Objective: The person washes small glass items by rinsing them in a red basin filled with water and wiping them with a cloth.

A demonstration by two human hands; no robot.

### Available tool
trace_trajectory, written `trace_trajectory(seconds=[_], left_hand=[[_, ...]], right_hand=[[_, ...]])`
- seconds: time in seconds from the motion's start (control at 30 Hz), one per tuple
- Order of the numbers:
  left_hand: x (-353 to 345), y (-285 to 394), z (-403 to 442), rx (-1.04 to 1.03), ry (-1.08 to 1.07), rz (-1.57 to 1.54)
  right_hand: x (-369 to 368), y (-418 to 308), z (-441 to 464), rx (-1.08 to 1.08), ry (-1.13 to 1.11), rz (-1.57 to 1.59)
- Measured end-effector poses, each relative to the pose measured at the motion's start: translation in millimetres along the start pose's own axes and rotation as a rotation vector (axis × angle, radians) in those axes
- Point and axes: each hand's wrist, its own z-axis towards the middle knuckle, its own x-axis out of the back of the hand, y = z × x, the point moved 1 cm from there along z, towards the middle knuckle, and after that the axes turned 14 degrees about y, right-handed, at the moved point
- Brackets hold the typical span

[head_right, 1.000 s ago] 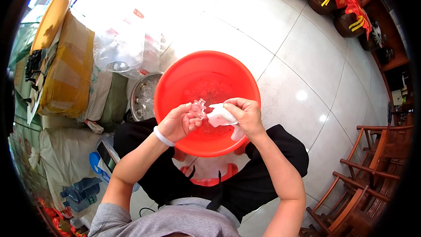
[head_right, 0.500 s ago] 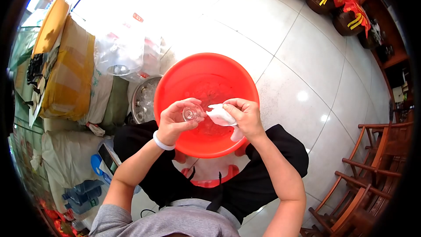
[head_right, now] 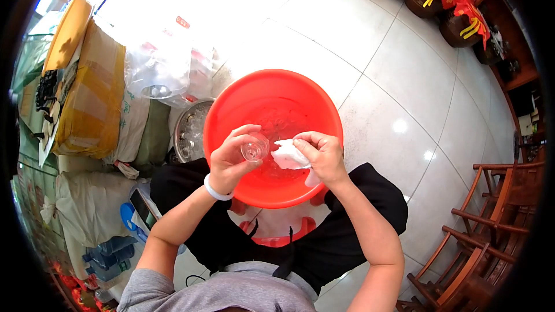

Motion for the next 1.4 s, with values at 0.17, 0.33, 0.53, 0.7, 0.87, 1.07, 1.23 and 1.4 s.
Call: trace_trajectory(seconds=[0.17,0.33,0.53,0.7,0.87,1.07,1.23,1.4], left_hand=[[5,-3,3,0.223,-0.051,-0.118],[5,1,5,0.597,-0.057,-0.476],[6,3,6,0.747,-0.101,-0.69],[8,2,9,0.847,-0.105,-0.776],[7,1,9,0.894,-0.111,-0.935],[12,-5,7,0.947,-0.104,-0.943],[12,-6,6,0.916,-0.1,-0.948],[6,3,5,0.786,-0.108,-0.617]], right_hand=[[-1,0,0,0.016,-0.007,-0.018],[-2,1,0,0.024,-0.011,-0.015],[-1,1,-1,0.018,-0.008,-0.03],[-2,1,-1,0.009,-0.019,-0.036],[-2,0,-2,0.027,-0.02,-0.051],[-2,1,-2,0.039,-0.014,-0.063],[-2,-1,-3,0.061,0.011,-0.041],[-2,-12,-9,0.126,0.052,0.024]])
